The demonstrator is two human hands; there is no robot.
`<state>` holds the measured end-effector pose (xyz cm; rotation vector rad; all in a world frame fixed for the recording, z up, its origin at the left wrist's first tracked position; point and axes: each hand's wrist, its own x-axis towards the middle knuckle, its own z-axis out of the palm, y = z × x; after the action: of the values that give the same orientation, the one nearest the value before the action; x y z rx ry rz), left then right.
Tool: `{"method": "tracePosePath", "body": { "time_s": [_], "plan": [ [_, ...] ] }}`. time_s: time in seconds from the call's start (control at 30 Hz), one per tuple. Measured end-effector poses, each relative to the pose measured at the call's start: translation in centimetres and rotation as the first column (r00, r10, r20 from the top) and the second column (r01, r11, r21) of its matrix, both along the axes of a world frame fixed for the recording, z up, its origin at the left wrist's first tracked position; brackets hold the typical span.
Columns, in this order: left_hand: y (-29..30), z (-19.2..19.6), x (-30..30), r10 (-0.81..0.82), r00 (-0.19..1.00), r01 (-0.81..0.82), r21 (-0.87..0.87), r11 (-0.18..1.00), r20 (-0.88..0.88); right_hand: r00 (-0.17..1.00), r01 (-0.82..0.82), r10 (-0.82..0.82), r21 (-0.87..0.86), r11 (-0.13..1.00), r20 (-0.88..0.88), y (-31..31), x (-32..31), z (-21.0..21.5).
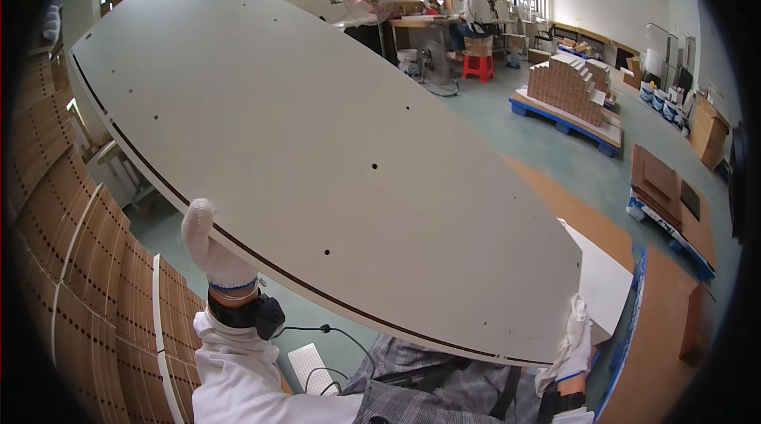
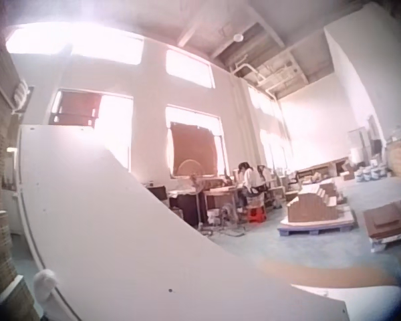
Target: Wiping and cleaning white furniture panels with a cloth and solvent, then using a sanding block on the edges.
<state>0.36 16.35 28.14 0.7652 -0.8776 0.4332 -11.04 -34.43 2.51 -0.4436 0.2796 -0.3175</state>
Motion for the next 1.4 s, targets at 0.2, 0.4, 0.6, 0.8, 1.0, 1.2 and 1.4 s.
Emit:
{"method": "tracePosePath", "body": {
  "time_s": [0.2, 0.4, 0.6, 0.8, 1.0, 1.2, 1.4],
  "plan": [
    [3.9, 1.3, 1.1, 0.284, 0.948, -0.283, -0.027, 0.959, 0.141, 0.909, -0.355, 0.200, 0.430, 0.830, 0.365, 1.9, 4.3, -4.6],
    [1.7, 4.2, 0.9, 0.318, 0.898, -0.383, 0.184, 0.905, 0.304, 0.987, -0.163, 0.161, -0.066, 0.984, -0.029, 7.7, 9.6, -2.2],
    [1.3, 5.4, 0.6, 0.034, 0.981, -0.095, 0.321, 0.942, 0.190, 0.963, -0.270, 0.268, -0.073, 0.960, -0.031, 12.3, 12.3, -0.4],
    [0.0, 5.5, 0.4, 0.081, 0.993, -0.093, 0.145, 0.985, 0.088, 0.946, -0.324, 0.324, -0.059, 0.944, -0.021, 15.0, 13.9, 0.5],
    [6.1, 6.4, 2.3, 0.784, 0.157, -0.986, 0.047, 0.161, 0.601, 0.933, -0.358, 0.359, -0.031, 0.933, 0.012, 17.2, 15.3, 1.4],
    [5.9, 12.9, 1.2, 0.455, 0.887, -0.462, 0.188, 0.867, 0.080, 0.942, -0.336, 0.335, 0.021, 0.942, 0.028, 18.4, 15.6, 2.2],
    [6.3, 17.4, 0.4, 0.631, 0.775, -0.630, 0.036, 0.776, -0.037, 0.921, -0.386, 0.383, -0.042, 0.922, -0.071, 21.4, 15.1, 6.0]
  ]
}}
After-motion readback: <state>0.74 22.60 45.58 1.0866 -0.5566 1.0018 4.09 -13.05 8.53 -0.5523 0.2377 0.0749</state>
